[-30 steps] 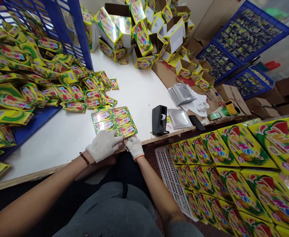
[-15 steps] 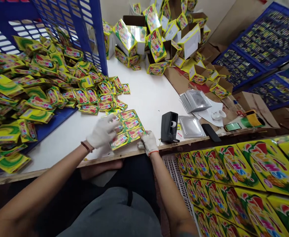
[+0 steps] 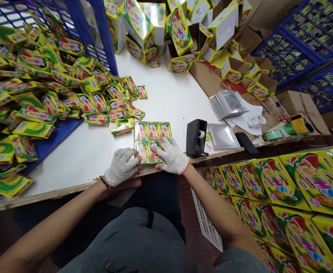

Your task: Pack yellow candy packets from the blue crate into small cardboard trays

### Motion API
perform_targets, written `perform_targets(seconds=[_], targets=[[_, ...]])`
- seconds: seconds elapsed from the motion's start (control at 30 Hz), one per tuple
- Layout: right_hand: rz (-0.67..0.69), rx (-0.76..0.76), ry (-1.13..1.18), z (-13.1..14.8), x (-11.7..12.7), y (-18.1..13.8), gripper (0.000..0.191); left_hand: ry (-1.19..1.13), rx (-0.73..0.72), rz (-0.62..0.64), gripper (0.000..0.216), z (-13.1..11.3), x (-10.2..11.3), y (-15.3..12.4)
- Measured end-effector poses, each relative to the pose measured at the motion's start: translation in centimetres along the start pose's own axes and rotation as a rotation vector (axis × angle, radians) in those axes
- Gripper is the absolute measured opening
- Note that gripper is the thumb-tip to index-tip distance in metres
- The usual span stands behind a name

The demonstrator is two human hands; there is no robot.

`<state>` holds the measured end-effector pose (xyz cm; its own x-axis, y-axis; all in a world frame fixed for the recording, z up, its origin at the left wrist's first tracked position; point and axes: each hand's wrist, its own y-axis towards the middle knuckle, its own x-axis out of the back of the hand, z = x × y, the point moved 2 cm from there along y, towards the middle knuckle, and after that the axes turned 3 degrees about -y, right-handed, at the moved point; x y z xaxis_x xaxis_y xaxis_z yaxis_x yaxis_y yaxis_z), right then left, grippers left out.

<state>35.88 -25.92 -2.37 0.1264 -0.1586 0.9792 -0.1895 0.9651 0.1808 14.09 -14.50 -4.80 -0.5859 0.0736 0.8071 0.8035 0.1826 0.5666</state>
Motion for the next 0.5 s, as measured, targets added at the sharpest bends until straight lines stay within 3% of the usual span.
perform_targets(seconds=[0.1, 0.23, 0.37, 0.43, 0.5], targets=[[-0.014, 0.056, -0.075, 0.9, -1.2, -1.7, 0.062, 0.007, -0.116, -0.078, 0.009, -0.4, 0.0, 0.1], [-0.07, 0.074, -0.121, 1.5, -2.6, -2.5, 0.053, 0.024, -0.131, -0.145, 0.012, -1.1, 0.7, 0.8], [-0.142, 0.003, -0.126, 3.1, -3.1, -3.2, 0.053, -0.004, -0.211, 0.035, 0.012, -1.6, 0.7, 2.9], [-0.133, -0.016, -0.059, 3.7, -2.9, -4.0, 0.055, -0.023, -0.243, 0.151, 0.004, -1.6, 0.2, 3.9], [-0.151, -0.035, 0.053, 3.2, -2.2, -5.3, 0.054, -0.032, -0.264, 0.191, 0.006, -1.3, -0.3, 4.4]])
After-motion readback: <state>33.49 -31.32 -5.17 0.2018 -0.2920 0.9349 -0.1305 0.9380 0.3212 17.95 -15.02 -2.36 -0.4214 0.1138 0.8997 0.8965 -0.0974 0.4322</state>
